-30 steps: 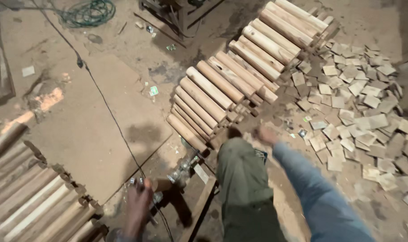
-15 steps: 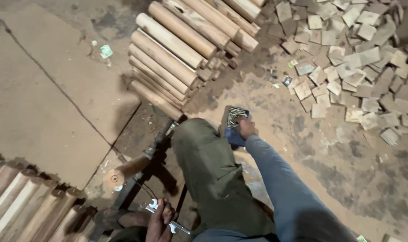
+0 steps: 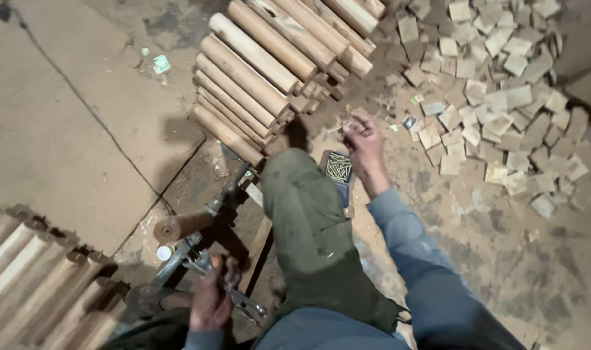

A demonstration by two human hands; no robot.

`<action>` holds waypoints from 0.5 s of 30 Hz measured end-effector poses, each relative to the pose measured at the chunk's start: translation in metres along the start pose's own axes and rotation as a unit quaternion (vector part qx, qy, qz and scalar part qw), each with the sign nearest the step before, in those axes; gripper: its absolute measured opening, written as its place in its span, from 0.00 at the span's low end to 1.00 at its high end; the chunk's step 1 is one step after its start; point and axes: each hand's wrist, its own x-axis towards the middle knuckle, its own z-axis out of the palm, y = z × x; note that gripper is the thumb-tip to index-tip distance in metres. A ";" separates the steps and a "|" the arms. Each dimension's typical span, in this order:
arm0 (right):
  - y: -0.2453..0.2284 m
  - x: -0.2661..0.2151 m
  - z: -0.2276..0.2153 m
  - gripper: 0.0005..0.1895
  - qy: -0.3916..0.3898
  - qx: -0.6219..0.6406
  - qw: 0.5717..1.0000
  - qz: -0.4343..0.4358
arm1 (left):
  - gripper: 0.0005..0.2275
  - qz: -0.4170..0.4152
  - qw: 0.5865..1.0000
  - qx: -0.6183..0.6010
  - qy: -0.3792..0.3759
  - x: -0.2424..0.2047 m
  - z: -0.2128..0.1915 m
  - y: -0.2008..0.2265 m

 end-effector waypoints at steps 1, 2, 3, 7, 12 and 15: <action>-0.030 -0.005 0.021 0.12 -0.052 0.009 0.999 -0.010 | 0.08 0.006 1.000 -0.027 -0.008 0.000 0.004 0.002; -0.059 -0.017 0.041 0.12 -0.091 -0.009 0.995 -0.028 | 0.09 0.012 0.998 -0.053 -0.017 0.000 0.010 0.004; -0.083 -0.034 0.063 0.11 -0.134 -0.021 0.990 -0.047 | 0.10 0.024 0.996 -0.077 -0.025 0.000 0.016 0.009; -0.132 -0.112 0.147 0.06 -0.323 -0.182 0.919 -0.134 | 0.10 0.048 0.975 -0.169 -0.136 -0.013 0.027 0.005; -0.089 -0.194 0.214 0.04 -0.456 -0.319 0.825 -0.100 | 0.07 0.071 0.956 -0.244 -0.148 -0.016 0.019 -0.008; -0.063 -0.220 0.225 0.06 -0.531 -0.323 0.761 -0.185 | 0.12 0.087 0.948 -0.273 -0.141 -0.022 0.018 -0.012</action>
